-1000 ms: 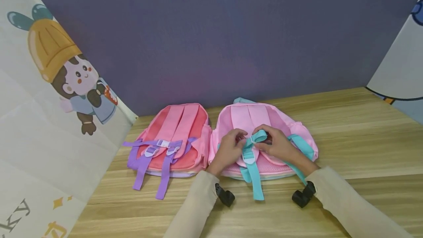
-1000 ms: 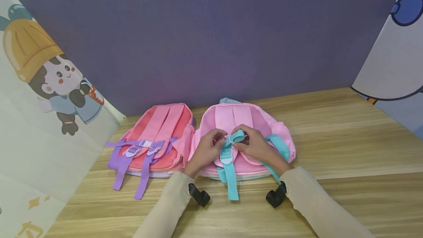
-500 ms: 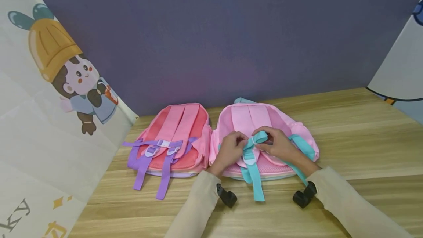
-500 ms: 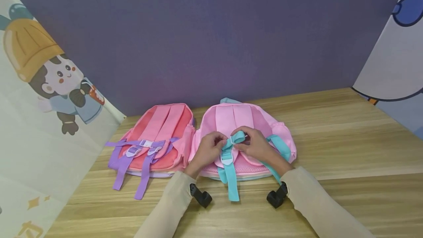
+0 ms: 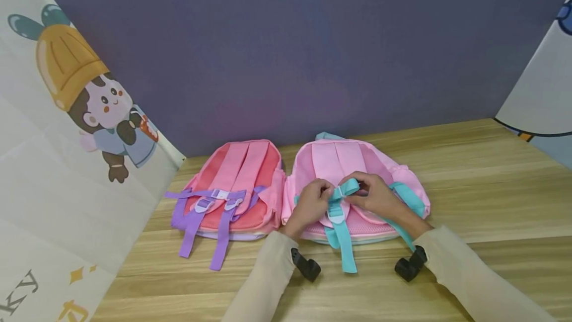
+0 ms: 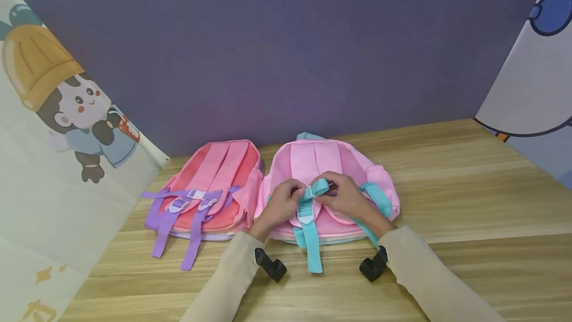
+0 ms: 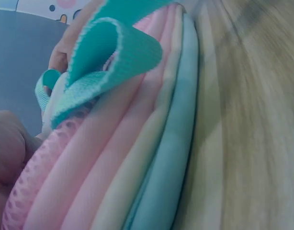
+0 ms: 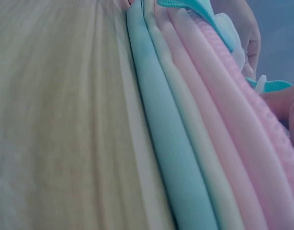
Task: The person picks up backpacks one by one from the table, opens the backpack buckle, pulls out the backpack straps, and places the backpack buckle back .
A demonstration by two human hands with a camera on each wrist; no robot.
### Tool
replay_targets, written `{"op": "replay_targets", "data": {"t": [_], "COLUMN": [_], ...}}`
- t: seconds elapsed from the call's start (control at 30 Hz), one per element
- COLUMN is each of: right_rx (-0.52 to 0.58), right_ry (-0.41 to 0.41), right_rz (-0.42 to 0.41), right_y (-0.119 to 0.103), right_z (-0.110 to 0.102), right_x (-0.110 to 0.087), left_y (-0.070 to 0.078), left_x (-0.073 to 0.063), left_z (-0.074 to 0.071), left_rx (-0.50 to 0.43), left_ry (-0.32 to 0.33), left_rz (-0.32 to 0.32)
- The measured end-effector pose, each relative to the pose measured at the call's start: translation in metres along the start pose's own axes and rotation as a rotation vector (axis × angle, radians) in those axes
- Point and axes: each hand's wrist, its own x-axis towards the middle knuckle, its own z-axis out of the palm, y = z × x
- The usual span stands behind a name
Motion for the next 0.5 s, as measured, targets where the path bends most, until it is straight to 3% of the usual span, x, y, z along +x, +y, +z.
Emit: {"op": "replay_targets", "data": {"t": [0.27, 0.5], "right_rx": [-0.025, -0.026], "right_ry": [-0.002, 0.048], "right_rz": [-0.036, -0.105], "right_y": [-0.0019, -0.0027], "right_z": [0.0003, 0.0024], "right_x": [-0.0001, 0.0012], "left_y": [0.0013, 0.0024], "left_x": [0.0003, -0.0005], "left_z": [-0.0015, -0.0023], "left_rx": [-0.041, -0.059], "left_ry": [-0.004, -0.023], "left_rz": [-0.019, -0.017]}}
